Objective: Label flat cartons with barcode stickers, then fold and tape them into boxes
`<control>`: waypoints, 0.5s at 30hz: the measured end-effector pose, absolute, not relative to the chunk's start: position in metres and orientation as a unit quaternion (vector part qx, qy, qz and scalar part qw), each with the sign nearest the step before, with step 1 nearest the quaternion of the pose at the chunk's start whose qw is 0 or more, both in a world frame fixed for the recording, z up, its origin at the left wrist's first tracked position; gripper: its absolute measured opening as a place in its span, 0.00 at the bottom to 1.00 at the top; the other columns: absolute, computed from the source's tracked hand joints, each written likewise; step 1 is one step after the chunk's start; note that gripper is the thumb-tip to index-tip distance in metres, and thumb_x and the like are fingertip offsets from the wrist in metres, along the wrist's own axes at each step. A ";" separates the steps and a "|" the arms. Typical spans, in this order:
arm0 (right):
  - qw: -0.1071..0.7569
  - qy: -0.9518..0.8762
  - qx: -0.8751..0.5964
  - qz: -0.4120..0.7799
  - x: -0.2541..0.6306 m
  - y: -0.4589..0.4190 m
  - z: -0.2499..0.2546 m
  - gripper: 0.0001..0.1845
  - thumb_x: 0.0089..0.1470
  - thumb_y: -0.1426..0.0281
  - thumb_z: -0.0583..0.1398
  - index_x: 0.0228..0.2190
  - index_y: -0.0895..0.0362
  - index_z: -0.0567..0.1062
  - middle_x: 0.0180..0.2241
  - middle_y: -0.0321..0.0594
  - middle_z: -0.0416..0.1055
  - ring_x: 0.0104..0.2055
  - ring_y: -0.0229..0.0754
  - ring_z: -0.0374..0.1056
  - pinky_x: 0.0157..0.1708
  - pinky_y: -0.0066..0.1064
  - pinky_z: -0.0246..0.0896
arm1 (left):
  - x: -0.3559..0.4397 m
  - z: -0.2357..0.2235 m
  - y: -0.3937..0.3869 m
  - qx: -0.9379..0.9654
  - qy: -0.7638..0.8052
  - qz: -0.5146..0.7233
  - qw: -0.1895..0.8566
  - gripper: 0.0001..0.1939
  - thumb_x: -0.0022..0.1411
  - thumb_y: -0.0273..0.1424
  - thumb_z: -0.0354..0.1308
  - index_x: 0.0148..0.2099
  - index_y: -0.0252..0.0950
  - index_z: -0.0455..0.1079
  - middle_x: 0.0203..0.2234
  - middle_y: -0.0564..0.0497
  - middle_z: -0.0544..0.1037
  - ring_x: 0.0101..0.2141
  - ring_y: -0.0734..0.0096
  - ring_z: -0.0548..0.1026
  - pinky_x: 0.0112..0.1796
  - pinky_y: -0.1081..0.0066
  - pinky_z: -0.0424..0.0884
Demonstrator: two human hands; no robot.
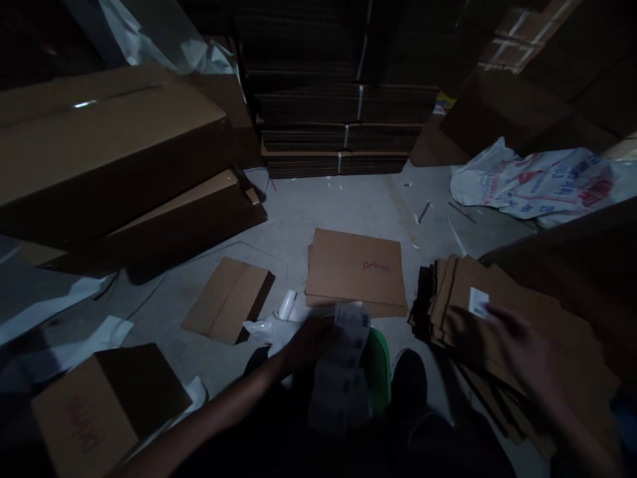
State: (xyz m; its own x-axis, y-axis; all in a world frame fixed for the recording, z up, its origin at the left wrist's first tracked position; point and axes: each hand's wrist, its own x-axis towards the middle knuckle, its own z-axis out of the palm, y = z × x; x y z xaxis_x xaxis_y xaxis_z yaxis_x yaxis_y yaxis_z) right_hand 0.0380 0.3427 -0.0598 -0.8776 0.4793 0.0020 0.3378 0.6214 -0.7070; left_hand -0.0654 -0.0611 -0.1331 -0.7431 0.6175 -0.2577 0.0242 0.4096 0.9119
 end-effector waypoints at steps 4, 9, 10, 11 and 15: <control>-0.105 -0.856 0.048 0.505 -0.032 0.234 -0.104 0.25 0.57 0.60 0.66 0.56 0.45 0.75 0.57 0.44 0.74 0.58 0.53 0.71 0.58 0.46 0.67 | -0.060 -0.146 -0.065 0.252 0.772 0.493 0.311 0.20 0.72 0.41 0.49 0.32 0.34 0.70 0.27 0.51 0.76 0.30 0.68 0.72 0.31 0.71 0.64; -0.172 -0.849 0.066 0.496 -0.067 0.164 -0.122 0.12 0.54 0.68 0.65 0.42 0.52 0.81 0.36 0.37 0.81 0.37 0.43 0.76 0.39 0.32 0.70 | -0.062 -0.162 -0.071 0.176 0.802 0.498 0.279 0.13 0.68 0.38 0.55 0.46 0.35 0.75 0.37 0.49 0.81 0.38 0.62 0.78 0.38 0.69 0.71; -0.165 -0.845 0.073 0.504 -0.070 0.161 -0.123 0.11 0.55 0.68 0.65 0.41 0.52 0.82 0.36 0.37 0.81 0.37 0.43 0.76 0.39 0.32 0.69 | -0.063 -0.165 -0.071 0.162 0.798 0.523 0.252 0.18 0.65 0.37 0.59 0.54 0.36 0.73 0.46 0.46 0.81 0.44 0.60 0.78 0.42 0.68 0.73; -0.162 -0.838 0.084 0.515 -0.073 0.161 -0.125 0.10 0.56 0.68 0.64 0.41 0.52 0.82 0.36 0.36 0.81 0.37 0.42 0.76 0.40 0.32 0.69 | -0.066 -0.167 -0.070 0.155 0.789 0.549 0.227 0.25 0.63 0.37 0.62 0.61 0.38 0.69 0.53 0.44 0.78 0.50 0.58 0.77 0.46 0.67 0.73; -0.141 -0.839 0.125 0.511 -0.081 0.160 -0.131 0.08 0.59 0.67 0.63 0.39 0.52 0.82 0.36 0.37 0.81 0.38 0.42 0.75 0.40 0.30 0.67 | -0.078 -0.172 -0.062 0.129 0.817 0.524 0.205 0.17 0.64 0.42 0.61 0.48 0.36 0.76 0.41 0.47 0.82 0.42 0.61 0.77 0.42 0.67 0.71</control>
State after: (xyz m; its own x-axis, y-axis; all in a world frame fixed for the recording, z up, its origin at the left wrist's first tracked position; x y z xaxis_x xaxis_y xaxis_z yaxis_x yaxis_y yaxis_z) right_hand -0.0808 0.1601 -0.1306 -0.9288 -0.3544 -0.1085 -0.0663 0.4467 -0.8922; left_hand -0.0776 -0.0618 -0.1718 -0.8827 0.4252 -0.2000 -0.0047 0.4176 0.9086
